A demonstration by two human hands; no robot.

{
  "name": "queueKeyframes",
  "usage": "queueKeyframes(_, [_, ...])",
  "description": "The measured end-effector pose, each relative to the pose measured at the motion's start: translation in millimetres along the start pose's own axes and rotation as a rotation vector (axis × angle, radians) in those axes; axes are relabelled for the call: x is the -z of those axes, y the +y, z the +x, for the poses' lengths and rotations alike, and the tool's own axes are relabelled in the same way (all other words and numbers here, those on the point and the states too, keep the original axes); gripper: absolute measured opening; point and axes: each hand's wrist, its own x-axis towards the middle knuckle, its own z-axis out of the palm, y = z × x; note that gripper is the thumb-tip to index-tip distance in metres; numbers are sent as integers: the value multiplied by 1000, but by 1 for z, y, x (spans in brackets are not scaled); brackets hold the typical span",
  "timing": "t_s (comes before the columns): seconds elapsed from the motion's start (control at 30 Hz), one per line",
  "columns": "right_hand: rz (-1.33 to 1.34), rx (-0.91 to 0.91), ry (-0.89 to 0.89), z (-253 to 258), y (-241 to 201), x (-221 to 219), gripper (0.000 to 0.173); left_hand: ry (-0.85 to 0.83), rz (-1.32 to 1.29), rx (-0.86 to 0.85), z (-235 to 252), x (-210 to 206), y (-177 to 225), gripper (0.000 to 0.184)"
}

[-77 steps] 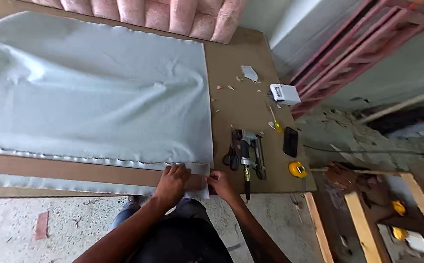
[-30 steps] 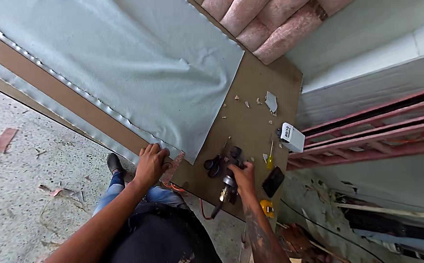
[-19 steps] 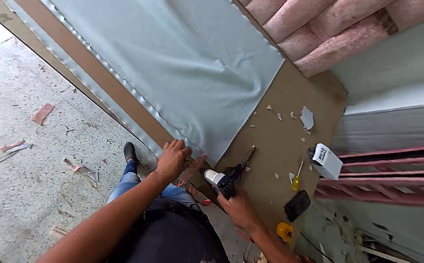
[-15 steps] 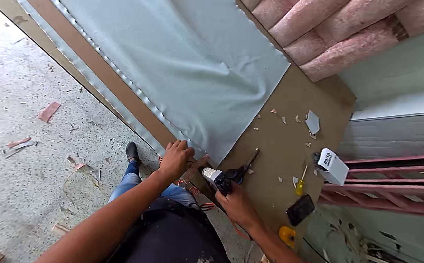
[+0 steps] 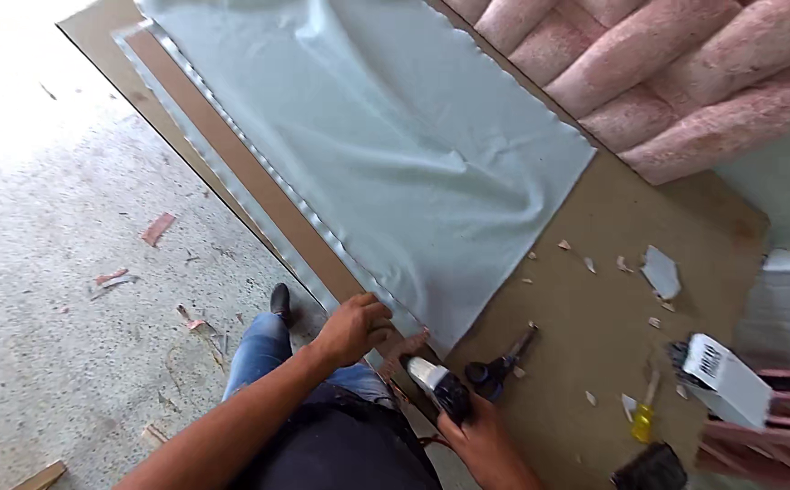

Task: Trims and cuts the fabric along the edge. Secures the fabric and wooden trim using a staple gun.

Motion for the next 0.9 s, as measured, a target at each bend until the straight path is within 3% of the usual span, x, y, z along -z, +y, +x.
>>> queueKeyframes(0.1, [60,-14,-31,14,-32,23,25,194,-24,33,-18,76,-38,32])
queueKeyframes(0.23, [36,-23,-128,88,-103,29,29,504,95,139,-16,252,-138,23])
queueKeyframes(0.43, [91,17,-170,264,-286,-10,26,831,236,396,35,572,-282,27])
queueKeyframes(0.53, [142,25,-160,363,-400,-36,25,764,243,424,89,687,-355,30])
queueKeyframes(0.6, [96,89,-112,424,-476,-52,25,659,297,394,114,726,-388,35])
queueKeyframes(0.7, [26,168,-89,505,-570,-69,26,491,352,282,138,755,-398,27])
queueKeyframes(0.8, [-95,156,-153,565,-625,-82,36,344,371,202,149,761,-403,15])
queueKeyframes(0.9, [-138,155,-193,607,-652,-97,34,270,340,255,147,765,-394,17])
